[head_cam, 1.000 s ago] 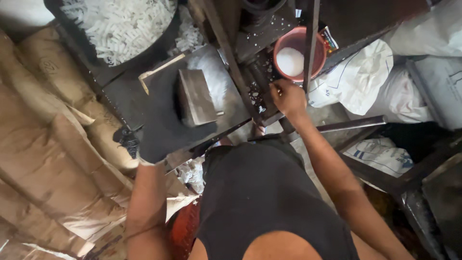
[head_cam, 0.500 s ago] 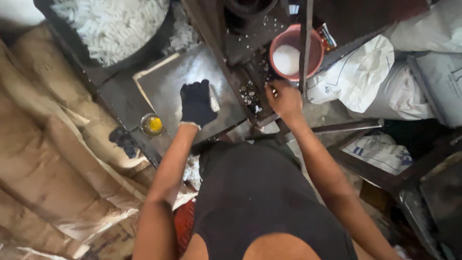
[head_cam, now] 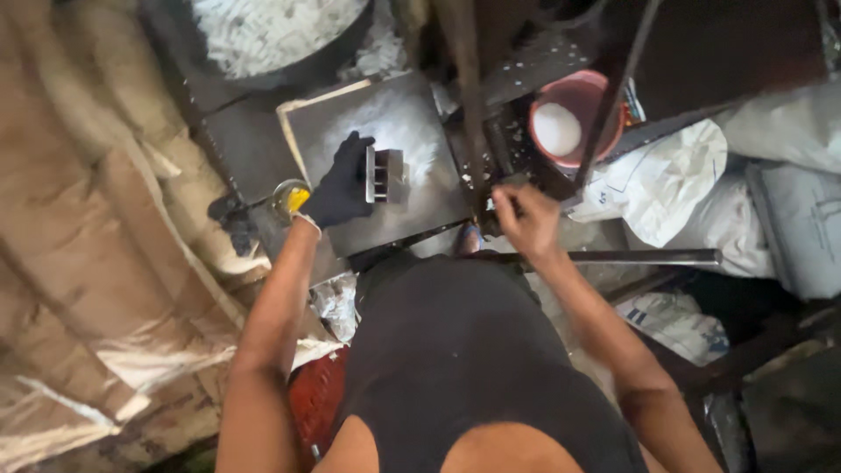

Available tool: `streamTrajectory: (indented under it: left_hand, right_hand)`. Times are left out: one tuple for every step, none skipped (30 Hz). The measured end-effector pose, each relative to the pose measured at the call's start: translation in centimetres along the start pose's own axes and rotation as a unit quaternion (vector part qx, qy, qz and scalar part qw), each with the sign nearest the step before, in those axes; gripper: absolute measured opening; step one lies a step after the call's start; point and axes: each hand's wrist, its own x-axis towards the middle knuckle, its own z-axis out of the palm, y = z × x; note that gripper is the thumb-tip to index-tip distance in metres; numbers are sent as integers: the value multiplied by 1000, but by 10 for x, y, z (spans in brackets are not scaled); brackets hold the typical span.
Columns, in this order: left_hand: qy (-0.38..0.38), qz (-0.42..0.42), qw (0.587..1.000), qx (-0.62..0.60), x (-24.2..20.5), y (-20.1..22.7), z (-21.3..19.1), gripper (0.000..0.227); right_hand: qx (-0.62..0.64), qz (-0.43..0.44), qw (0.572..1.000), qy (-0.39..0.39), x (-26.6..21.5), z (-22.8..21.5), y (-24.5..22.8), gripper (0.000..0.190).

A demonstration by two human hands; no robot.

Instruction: The person operates a manual press machine by placing white material into a mold and using a lever to press it. The person repeatedly cycles the lever and handles the material with gloved hands.

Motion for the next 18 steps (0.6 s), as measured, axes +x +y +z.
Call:
streamTrajectory:
  left_hand:
    - [-24, -32, 995, -91, -6, -5, -4, 121]
    - [-1, -99, 987, -127, -9, -8, -6, 113]
    - [22, -164, 973, -163, -10, -10, -4, 106]
    - [43, -229, 952, -200, -9, -12, -1, 99]
    - [91, -240, 949, -183, -7, -12, 4, 83]
    - [136, -250, 945, -164, -4, -10, 10, 68]
    - [181, -260, 938, -143, -2, -8, 15, 57]
    - [215, -259, 935, -109, -1, -5, 21, 52]
    - [248, -257, 931, -75, 0, -3, 26, 47]
    - [277, -254, 926, -40, 0, -1, 29, 45]
    - [290, -256, 922, -14, 0, 1, 31, 44]
    - [301, -257, 918, 12, 1, 2, 31, 44]
    - [311, -258, 914, 38, 1, 3, 32, 44]
    - [305, -268, 913, 46, 1, 3, 32, 44]
    - [299, -279, 911, 54, 0, 3, 32, 44]
    - [295, -286, 909, 62, 3, 1, 32, 44]
    - [302, -276, 910, 66, 4, -1, 31, 44]
    - [307, -268, 911, 69, 4, -3, 32, 44]
  right_hand:
    - [10, -42, 999, -20, -5, 8, -9, 10]
    - [19, -85, 995, -39, -9, 17, -16, 11]
    - [48, 0, 995, -92, -10, 30, -22, 14]
    - [75, 86, 982, -147, -9, 47, -25, 17]
    - [100, 172, 959, -202, -5, 65, -25, 20]
    - [128, 131, 964, -194, -1, 86, -24, 21]
    - [157, 91, 966, -185, 5, 107, -21, 22]
    - [162, 117, 963, -181, 9, 128, -16, 25]
    - [166, 143, 960, -177, 14, 149, -9, 28]
    - [201, 214, 936, -192, 17, 167, -2, 29]
    - [235, 283, 907, -207, 20, 183, 6, 30]
    - [267, 351, 871, -217, 22, 196, 14, 31]
    - [281, 360, 864, -215, 22, 206, 22, 31]
    - [293, 369, 856, -212, 20, 213, 29, 31]
    - [306, 379, 848, -208, 16, 217, 35, 31]
    - [338, 386, 832, -209, 16, 219, 41, 31]
    - [369, 393, 816, -209, 16, 220, 47, 30]
    - [399, 401, 797, -209, 12, 220, 51, 29]
